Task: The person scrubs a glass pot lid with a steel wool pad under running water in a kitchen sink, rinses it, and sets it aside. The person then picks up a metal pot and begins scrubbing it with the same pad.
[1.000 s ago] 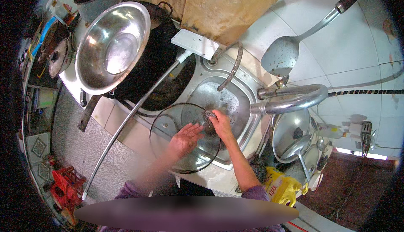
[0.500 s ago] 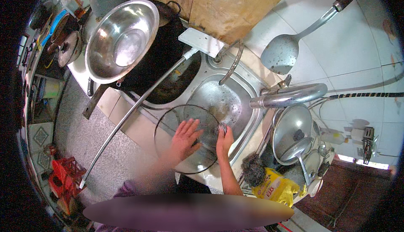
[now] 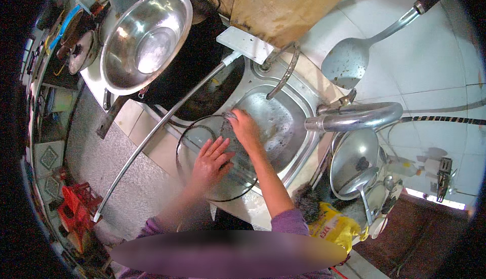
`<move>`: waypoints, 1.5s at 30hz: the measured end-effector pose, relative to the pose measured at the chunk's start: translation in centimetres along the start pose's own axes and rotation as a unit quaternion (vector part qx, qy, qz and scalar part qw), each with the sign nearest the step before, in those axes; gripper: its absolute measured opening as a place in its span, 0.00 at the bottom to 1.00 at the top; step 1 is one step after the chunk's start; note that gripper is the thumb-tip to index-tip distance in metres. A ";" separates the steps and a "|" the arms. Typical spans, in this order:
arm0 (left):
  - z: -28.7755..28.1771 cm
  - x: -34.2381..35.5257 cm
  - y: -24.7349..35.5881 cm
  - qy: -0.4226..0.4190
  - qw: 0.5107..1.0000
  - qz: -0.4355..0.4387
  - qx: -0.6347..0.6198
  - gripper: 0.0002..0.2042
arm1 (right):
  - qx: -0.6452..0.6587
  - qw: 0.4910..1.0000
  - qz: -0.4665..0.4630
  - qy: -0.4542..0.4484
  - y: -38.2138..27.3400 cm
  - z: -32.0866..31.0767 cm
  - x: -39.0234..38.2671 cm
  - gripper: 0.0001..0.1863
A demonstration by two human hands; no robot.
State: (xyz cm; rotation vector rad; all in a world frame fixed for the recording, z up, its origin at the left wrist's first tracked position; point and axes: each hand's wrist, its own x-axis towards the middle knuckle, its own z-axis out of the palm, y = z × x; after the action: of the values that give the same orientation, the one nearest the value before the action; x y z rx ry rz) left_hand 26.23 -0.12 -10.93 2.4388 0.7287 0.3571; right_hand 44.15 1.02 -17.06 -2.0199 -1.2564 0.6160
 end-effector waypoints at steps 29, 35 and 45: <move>0.7 0.1 -0.6 -0.009 1.000 0.023 -0.017 0.14 | -0.116 0.988 0.085 0.052 10.4 -0.1 0.0 0.17; 1.1 1.0 -0.1 0.003 0.999 0.022 -0.045 0.12 | 0.098 0.932 0.343 -0.056 19.1 -0.2 -6.0 0.13; 1.5 0.3 -1.1 0.021 0.995 0.044 -0.091 0.07 | -0.110 0.978 -0.170 -0.047 -3.0 -4.1 -2.6 0.12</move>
State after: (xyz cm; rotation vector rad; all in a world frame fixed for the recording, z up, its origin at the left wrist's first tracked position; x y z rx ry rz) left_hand 26.60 0.09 -12.76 2.3020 0.5808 0.4877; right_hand 44.18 -1.61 -12.00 -1.8988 -1.7458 0.4269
